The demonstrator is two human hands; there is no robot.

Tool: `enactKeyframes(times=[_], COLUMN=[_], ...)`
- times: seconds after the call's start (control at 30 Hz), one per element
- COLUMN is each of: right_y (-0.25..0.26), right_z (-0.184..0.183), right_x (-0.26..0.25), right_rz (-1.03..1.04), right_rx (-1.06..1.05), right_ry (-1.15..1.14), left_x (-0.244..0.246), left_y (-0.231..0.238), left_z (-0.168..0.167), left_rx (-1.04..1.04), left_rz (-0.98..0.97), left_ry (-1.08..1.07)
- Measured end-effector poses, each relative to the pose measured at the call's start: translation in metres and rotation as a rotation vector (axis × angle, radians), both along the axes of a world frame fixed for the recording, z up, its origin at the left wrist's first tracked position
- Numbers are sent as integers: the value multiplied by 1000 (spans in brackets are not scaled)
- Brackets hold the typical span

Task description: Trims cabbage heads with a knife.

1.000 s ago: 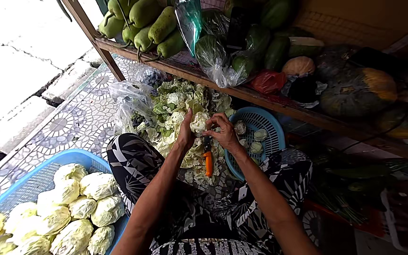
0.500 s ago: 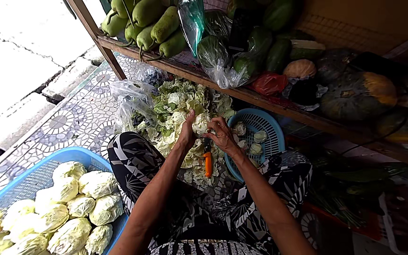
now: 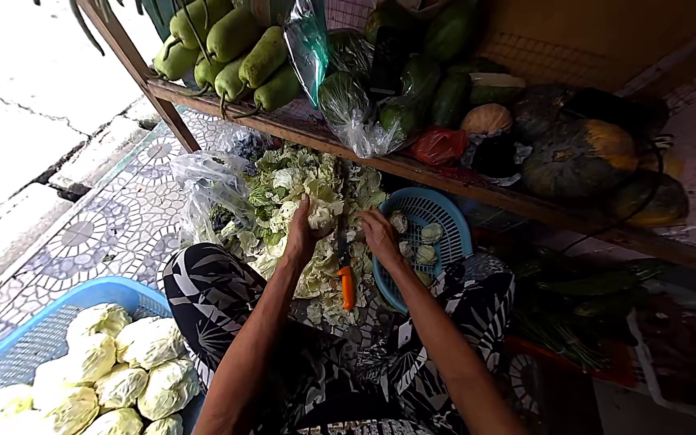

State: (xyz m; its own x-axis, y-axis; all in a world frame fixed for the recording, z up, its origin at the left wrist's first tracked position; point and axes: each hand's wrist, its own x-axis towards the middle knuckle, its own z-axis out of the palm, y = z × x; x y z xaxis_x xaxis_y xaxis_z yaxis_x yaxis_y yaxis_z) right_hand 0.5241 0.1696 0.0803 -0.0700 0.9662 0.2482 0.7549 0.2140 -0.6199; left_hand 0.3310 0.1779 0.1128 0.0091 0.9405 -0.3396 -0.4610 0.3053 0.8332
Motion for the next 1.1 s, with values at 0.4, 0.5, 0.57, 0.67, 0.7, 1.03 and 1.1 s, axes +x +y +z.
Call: enactKeyframes(times=[0.4, 0.5, 0.57, 0.67, 0.7, 1.03, 1.1], right_y=[110, 120, 120, 111, 106, 7, 1], right_z=[69, 61, 60, 62, 62, 32, 18], right_x=[245, 266, 267, 262, 257, 152, 131], right_rz=[-987, -897, -891, -839, -780, 470, 591], right_rx=[71, -86, -127, 73, 161, 196, 250], right_ry=[-19, -97, -65, 311, 525, 2287, 2157], left_x=[9, 14, 16, 16, 16, 29, 27], left_y=[4, 4, 3, 2, 2, -2, -3], left_z=[-9, -12, -14, -14, -14, -6, -2], left_rx=[81, 76, 78, 54, 40, 38, 50], left_rz=[-75, -102, -106, -102, -102, -154, -150], left_ry=[391, 361, 364, 331, 310, 201, 174])
